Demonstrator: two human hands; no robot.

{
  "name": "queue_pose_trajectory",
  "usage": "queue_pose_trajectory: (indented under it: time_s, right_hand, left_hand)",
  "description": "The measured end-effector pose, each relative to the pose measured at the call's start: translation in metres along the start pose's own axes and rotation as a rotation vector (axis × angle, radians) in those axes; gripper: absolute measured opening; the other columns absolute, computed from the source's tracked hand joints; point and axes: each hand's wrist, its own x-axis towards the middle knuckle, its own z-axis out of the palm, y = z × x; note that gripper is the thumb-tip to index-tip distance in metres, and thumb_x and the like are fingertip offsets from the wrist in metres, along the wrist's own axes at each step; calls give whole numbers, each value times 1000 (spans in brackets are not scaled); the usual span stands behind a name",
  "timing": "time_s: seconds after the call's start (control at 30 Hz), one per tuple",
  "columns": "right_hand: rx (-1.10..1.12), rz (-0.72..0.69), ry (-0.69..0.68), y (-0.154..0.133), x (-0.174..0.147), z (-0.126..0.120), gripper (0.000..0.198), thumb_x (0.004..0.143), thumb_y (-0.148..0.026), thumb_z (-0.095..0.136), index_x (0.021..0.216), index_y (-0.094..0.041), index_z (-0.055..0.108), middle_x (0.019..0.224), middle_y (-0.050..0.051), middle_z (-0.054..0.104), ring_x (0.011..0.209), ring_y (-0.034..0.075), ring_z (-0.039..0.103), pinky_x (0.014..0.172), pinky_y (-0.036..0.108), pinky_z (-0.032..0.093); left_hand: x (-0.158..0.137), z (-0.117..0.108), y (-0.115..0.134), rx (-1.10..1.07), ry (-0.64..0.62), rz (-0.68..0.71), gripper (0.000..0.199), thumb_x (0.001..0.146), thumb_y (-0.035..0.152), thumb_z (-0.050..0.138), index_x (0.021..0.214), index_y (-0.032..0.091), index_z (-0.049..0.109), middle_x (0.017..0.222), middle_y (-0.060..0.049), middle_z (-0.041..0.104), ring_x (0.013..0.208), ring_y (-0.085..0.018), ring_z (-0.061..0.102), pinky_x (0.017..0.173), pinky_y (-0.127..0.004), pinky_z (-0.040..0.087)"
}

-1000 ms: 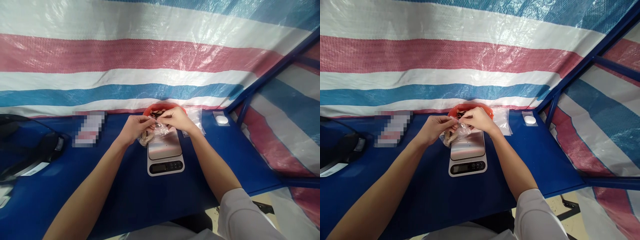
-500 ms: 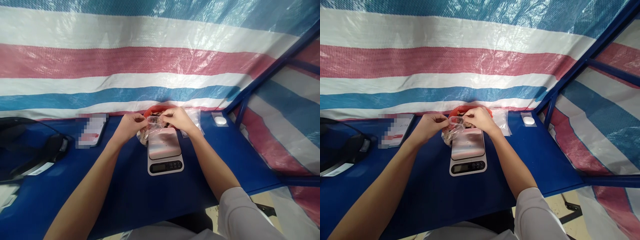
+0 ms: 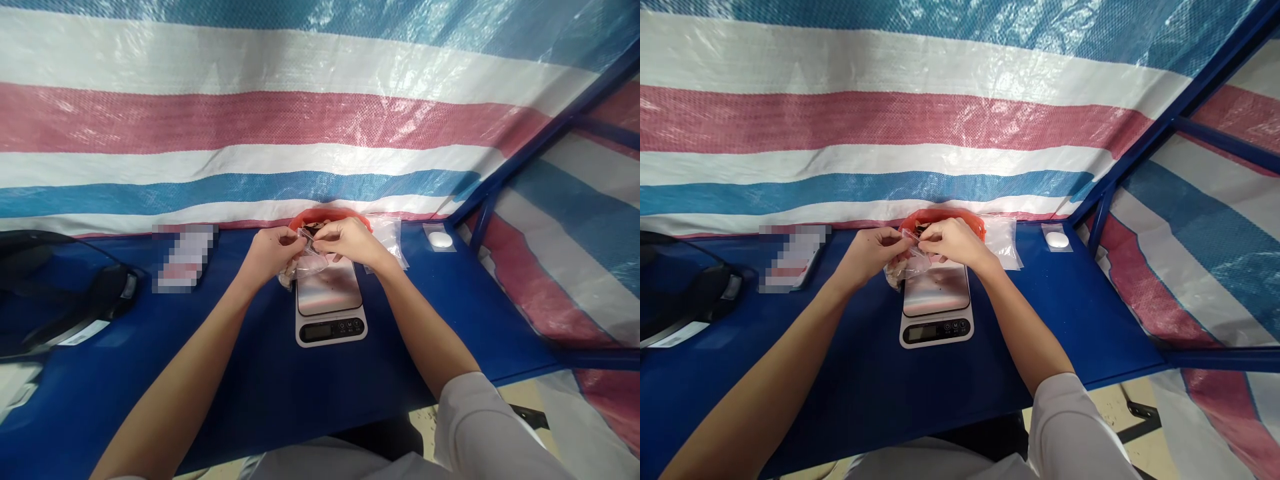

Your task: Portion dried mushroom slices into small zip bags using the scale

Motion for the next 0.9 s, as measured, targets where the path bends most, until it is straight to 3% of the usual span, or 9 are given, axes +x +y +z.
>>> queue_pose_trajectory:
  time_s: [0.33, 0.5, 0.63, 0.73, 0.9]
  right_hand:
    - [-22, 49, 46, 5, -2, -12, 14, 76, -19, 66, 79, -18, 79, 65, -1, 70, 51, 10, 62, 46, 19, 49]
    - [-52, 39, 30, 1, -3, -15, 13, 76, -17, 64, 73, -17, 77, 63, -2, 67, 48, 8, 59, 46, 17, 46]
    - [-21, 53, 25, -1, -4, -17, 14, 80, -22, 65, 79, -18, 79, 67, -1, 71, 51, 9, 61, 47, 18, 47]
    - [2, 58, 20, 0, -4, -18, 15, 82, -25, 67, 81, -19, 80, 70, 0, 74, 52, 9, 63, 49, 18, 50]
    - [39, 45, 8, 6, -2, -17, 15, 81, -29, 69, 83, -20, 81, 71, -1, 75, 56, 12, 66, 52, 21, 54]
  left_hand:
    - [1, -21, 2, 261, 88, 152, 21, 71, 39, 75, 65, 19, 66, 64, -2, 69, 61, -17, 61, 56, -26, 42]
    - [2, -22, 2, 335, 50, 176, 22, 73, 40, 71, 72, 19, 67, 72, -2, 71, 67, -18, 63, 63, -28, 47]
    - [2, -24, -2, 280, 31, 327, 33, 82, 49, 66, 93, 18, 72, 99, -7, 77, 88, -23, 71, 83, -34, 55]
    - [3, -24, -7, 267, -49, 440, 51, 82, 57, 70, 117, 20, 70, 122, -10, 73, 110, -28, 69, 100, -40, 52]
    - [4, -19, -18, 270, -143, 469, 76, 72, 65, 78, 133, 21, 63, 133, -12, 68, 118, -32, 66, 105, -44, 51]
